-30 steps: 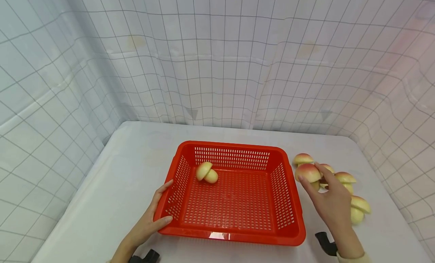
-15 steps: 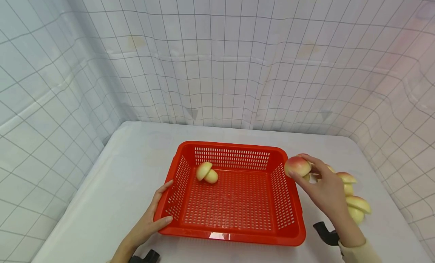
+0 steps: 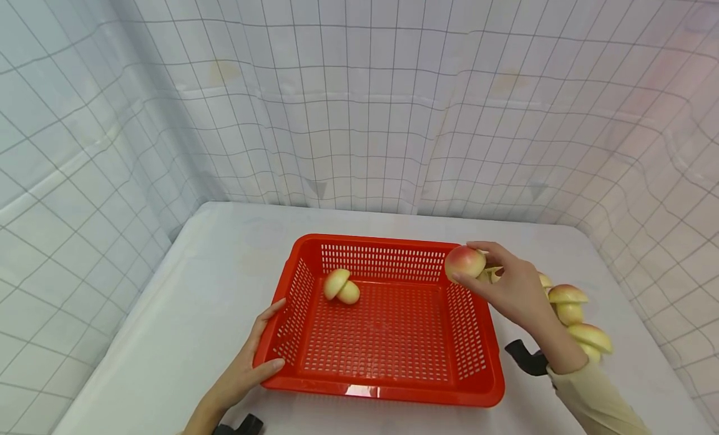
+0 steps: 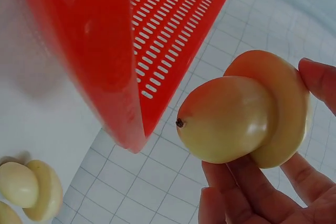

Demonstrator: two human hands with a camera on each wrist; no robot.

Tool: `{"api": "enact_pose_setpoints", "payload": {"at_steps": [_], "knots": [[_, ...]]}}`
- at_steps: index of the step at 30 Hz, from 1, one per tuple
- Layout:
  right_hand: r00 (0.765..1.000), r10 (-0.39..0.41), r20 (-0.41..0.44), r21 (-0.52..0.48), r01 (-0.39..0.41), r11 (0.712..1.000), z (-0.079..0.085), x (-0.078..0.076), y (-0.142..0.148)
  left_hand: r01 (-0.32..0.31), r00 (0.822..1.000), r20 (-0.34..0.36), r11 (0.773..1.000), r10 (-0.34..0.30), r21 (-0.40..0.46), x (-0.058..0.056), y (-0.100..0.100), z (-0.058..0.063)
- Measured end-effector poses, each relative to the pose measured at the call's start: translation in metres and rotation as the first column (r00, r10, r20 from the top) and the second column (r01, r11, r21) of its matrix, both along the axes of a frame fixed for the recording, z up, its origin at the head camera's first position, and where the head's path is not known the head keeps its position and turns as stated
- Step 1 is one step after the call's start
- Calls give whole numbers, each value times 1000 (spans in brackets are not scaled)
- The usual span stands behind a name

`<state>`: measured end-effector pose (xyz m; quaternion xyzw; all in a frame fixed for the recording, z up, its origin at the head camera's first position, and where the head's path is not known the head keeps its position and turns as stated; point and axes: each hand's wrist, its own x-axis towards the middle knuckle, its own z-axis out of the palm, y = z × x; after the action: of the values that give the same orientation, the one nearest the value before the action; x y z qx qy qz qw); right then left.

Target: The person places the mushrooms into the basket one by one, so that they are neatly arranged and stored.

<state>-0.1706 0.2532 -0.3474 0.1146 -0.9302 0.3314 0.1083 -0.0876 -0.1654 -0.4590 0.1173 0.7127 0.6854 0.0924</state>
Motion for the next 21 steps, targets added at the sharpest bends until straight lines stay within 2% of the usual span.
{"api": "enact_pose_setpoints", "payload": {"at_steps": [5,12,21], "knots": [[997,69,39,6,-70,998,7,-10,-7,-2,1000,-4,1000,2,1,0,0,0],[988,122,100,9,-123,992,11,-23,-20,-3,1000,-5,1000,3,3,0,0,-1],[962,197,189,14,-204,979,12,-41,-39,-13,1000,-2,1000,13,-1,-1,0,-2]]}}
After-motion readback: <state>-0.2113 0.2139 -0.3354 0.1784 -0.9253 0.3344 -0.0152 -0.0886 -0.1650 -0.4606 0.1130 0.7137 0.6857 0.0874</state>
